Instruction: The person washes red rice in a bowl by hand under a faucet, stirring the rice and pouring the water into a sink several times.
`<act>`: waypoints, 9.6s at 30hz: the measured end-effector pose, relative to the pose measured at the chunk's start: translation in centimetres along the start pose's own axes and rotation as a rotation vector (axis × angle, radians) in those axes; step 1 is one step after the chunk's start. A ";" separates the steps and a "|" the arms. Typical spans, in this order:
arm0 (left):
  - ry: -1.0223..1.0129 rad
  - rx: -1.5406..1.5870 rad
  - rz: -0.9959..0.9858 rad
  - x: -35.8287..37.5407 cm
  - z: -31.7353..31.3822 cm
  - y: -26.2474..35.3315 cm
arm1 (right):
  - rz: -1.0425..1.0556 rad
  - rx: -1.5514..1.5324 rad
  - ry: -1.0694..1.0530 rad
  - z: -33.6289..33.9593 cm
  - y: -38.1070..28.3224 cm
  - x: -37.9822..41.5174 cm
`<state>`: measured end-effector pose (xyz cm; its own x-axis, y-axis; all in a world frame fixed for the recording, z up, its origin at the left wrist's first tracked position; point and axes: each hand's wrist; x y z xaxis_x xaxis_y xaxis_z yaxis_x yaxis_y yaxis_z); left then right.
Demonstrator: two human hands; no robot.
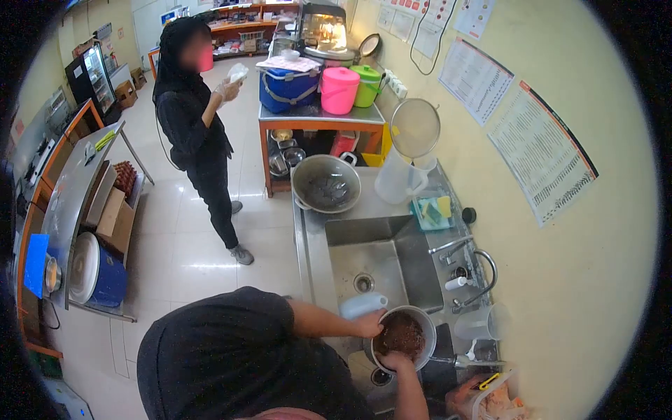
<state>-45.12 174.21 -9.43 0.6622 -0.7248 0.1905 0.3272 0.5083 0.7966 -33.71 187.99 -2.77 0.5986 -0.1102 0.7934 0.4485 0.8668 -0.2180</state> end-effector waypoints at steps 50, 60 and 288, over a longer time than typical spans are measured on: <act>-0.022 0.004 0.004 1.4 3.0 1.7 | -0.193 0.155 0.211 0.1 0.5 1.7; -0.003 0.011 -0.019 1.4 2.8 1.6 | 0.128 -0.814 0.548 -0.6 0.8 -7.0; -0.127 -0.034 0.011 0.6 2.2 0.3 | -0.249 -0.194 0.368 2.2 1.9 -2.3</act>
<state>-46.09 172.88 -7.79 0.5757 -0.7710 0.2722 0.3442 0.5305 0.7747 -35.69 191.00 -3.72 0.6366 -0.4978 0.5890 0.7024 0.6896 -0.1763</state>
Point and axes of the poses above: each hand's wrist, its own x-axis away from the middle knuckle, its own z-axis out of the back of the hand, y = z × x, and after that the axes turned 11 degrees about -x, right-handed
